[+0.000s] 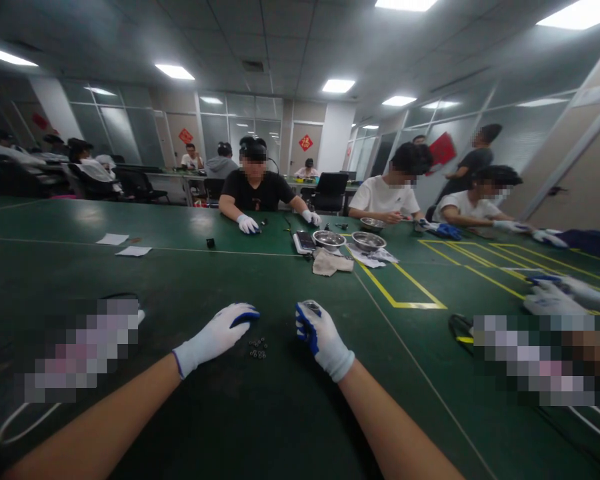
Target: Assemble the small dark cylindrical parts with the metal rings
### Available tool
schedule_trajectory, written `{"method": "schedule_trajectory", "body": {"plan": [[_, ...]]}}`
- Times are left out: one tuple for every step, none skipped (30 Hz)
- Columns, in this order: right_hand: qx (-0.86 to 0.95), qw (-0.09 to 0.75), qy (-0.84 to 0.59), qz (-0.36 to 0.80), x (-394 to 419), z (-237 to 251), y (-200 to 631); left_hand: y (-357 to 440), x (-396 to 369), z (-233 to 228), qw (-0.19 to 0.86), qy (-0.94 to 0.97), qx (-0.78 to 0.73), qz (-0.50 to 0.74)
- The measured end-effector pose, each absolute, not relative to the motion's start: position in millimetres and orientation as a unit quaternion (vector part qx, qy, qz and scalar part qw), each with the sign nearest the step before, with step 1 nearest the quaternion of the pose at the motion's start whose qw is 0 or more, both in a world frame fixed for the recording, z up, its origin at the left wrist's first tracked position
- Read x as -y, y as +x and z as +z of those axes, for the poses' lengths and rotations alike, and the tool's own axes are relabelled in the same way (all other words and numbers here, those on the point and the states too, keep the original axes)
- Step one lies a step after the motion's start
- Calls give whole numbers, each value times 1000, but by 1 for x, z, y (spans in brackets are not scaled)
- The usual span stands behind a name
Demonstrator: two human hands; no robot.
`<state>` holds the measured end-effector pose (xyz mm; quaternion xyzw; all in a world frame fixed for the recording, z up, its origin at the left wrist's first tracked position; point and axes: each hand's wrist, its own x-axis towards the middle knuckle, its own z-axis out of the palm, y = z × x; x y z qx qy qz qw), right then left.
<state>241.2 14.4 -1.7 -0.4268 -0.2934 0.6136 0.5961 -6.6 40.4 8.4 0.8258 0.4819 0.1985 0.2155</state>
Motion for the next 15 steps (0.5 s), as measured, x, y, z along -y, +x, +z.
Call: {"method": "schedule_trajectory", "body": {"plan": [[299, 595, -428, 611, -15, -2, 241, -7, -37, 9, 217, 831, -469, 205], [303, 591, -432, 610, -15, -2, 241, -7, -33, 10, 216, 838, -455, 210], [307, 588, -435, 608, -16, -2, 241, -7, -30, 11, 212, 846, -441, 212], [311, 585, -440, 606, -16, -2, 242, -7, -28, 13, 208, 854, -428, 210], [314, 582, -444, 605, -17, -2, 243, -6, -26, 14, 204, 861, -417, 206], [318, 578, -446, 605, -16, -2, 244, -5, -24, 16, 202, 867, -409, 200], [323, 574, -447, 605, -16, -2, 245, -5, -23, 18, 201, 871, -405, 194], [330, 569, -445, 608, -15, -1, 245, -5, -22, 20, 201, 873, -403, 187], [337, 563, -443, 611, -14, 0, 246, -6, -22, 22, 203, 873, -404, 182], [346, 555, -439, 616, -13, 0, 247, -7, -22, 24, 205, 873, -406, 177], [356, 547, -435, 621, -12, 1, 247, -8, -22, 26, 208, 871, -409, 174], [367, 538, -430, 625, -10, 1, 248, -9, -22, 27, 211, 870, -411, 171], [379, 528, -425, 630, -9, 1, 248, -10, -22, 28, 215, 869, -413, 167], [392, 518, -421, 633, -8, 1, 248, -11, -23, 29, 219, 869, -413, 162], [404, 510, -417, 634, -7, 1, 248, -12, -24, 29, 222, 869, -412, 157]]}}
